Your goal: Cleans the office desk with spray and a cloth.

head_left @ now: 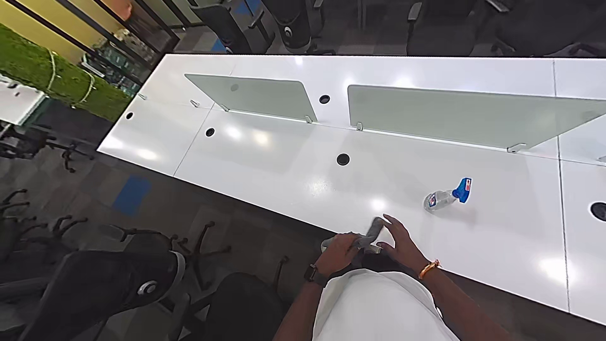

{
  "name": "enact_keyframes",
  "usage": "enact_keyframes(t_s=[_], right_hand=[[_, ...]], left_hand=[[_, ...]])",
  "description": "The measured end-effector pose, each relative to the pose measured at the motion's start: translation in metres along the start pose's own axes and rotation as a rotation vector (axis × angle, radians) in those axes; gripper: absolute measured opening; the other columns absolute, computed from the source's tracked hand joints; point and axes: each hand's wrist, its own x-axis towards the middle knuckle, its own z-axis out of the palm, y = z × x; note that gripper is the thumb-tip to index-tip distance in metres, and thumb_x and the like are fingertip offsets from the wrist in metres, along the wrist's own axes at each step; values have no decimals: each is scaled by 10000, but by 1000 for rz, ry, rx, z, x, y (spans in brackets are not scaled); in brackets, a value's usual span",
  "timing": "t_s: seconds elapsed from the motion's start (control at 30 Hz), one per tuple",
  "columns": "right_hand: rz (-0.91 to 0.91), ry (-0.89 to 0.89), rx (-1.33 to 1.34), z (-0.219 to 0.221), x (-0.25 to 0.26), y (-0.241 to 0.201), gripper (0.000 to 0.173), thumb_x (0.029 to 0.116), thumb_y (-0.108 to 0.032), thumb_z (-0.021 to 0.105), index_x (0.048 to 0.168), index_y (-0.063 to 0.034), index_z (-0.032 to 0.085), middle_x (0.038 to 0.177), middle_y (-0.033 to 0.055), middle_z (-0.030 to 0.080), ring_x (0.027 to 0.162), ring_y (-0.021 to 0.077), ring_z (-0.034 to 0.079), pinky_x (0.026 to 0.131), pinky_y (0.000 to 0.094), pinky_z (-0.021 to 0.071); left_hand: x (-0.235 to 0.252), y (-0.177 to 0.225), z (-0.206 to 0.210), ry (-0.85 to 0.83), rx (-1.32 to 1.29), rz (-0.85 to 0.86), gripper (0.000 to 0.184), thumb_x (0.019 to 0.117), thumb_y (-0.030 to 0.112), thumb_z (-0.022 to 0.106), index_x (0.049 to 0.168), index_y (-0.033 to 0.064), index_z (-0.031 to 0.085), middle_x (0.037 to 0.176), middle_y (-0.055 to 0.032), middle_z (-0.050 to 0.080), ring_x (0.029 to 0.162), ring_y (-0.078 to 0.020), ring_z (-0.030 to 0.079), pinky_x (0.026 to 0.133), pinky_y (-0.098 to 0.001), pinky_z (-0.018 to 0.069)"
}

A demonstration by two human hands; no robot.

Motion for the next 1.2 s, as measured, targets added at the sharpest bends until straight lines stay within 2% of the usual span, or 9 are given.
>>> enact_keyframes(t_s=[0.1, 0.2, 0.4, 0.53, 0.67, 0.87, 1.0, 1.1, 1.2], right_hand=[[-13, -107, 3, -13, 17, 3, 278, 997, -327, 601, 1140, -130, 734, 1145, 35, 731, 1171, 192, 648, 1197, 567, 293], [5, -103, -48, -25, 31, 6, 250, 979, -320, 614, 1066, -129, 749, 965, 27, 738, 990, 184, 665, 1089, 463, 411], [-62, -79, -432, -25, 85, 8, 199, 963, -313, 648, 1043, -164, 754, 1034, 28, 748, 1047, 245, 687, 1135, 612, 330], [-114, 78, -608, 31, 123, 34, 399, 932, -270, 639, 1320, -186, 674, 1461, 126, 572, 1406, 382, 473, 1138, 718, 261], [-164, -54, -636, 109, 120, 71, 596, 937, -525, 576, 1419, -174, 580, 1514, 171, 506, 1436, 395, 428, 1155, 639, 314], [-221, -290, -632, 169, 118, 89, 954, 793, -808, 481, 1544, -221, 455, 1645, 170, 341, 1535, 410, 257, 1183, 696, 166], [-265, -308, -652, 195, 125, 89, 662, 923, -553, 461, 1525, -279, 492, 1657, 140, 335, 1541, 427, 237, 1185, 713, 145], [-303, -190, -534, 206, 131, 83, 423, 925, -264, 537, 1321, -262, 684, 1462, 115, 585, 1368, 403, 497, 1085, 627, 374], [-403, -301, -484, 218, 150, 67, 366, 912, -189, 603, 1248, -283, 714, 1238, 116, 686, 1109, 380, 631, 884, 576, 486]], left_hand=[[3, -4, 15, 86, -215, -60, 325, 1065, 268, 514, 1211, 21, 668, 1092, -117, 715, 1016, -169, 689, 970, -381, 551], [1, -22, 40, 264, -406, -233, 326, 1048, 272, 544, 1199, 11, 667, 993, -114, 729, 911, -160, 707, 881, -384, 579], [27, -53, 89, 313, -683, -447, 332, 1024, 292, 597, 1160, 1, 682, 980, -118, 745, 889, -171, 729, 872, -394, 598], [62, -117, 111, 388, -614, -639, 332, 1005, 304, 617, 1120, 7, 707, 945, -131, 753, 866, -210, 741, 869, -435, 601], [77, -168, 110, 297, -535, -797, 401, 1018, 361, 574, 1028, -22, 691, 889, -173, 712, 848, -300, 718, 837, -521, 585], [54, -188, 82, 142, -285, -744, 350, 985, 343, 547, 959, 34, 710, 860, -137, 705, 876, -299, 699, 832, -512, 554], [29, -202, 77, 163, -268, -680, 314, 1000, 287, 519, 1005, 41, 715, 848, -126, 704, 837, -279, 699, 798, -490, 562], [5, -217, 64, 303, -359, -622, 308, 1021, 236, 518, 1097, 37, 741, 865, -117, 730, 788, -224, 706, 788, -426, 583], [-16, -240, 57, 516, -346, -642, 305, 1022, 243, 528, 1113, 50, 746, 816, -77, 722, 706, -169, 678, 727, -386, 584]])
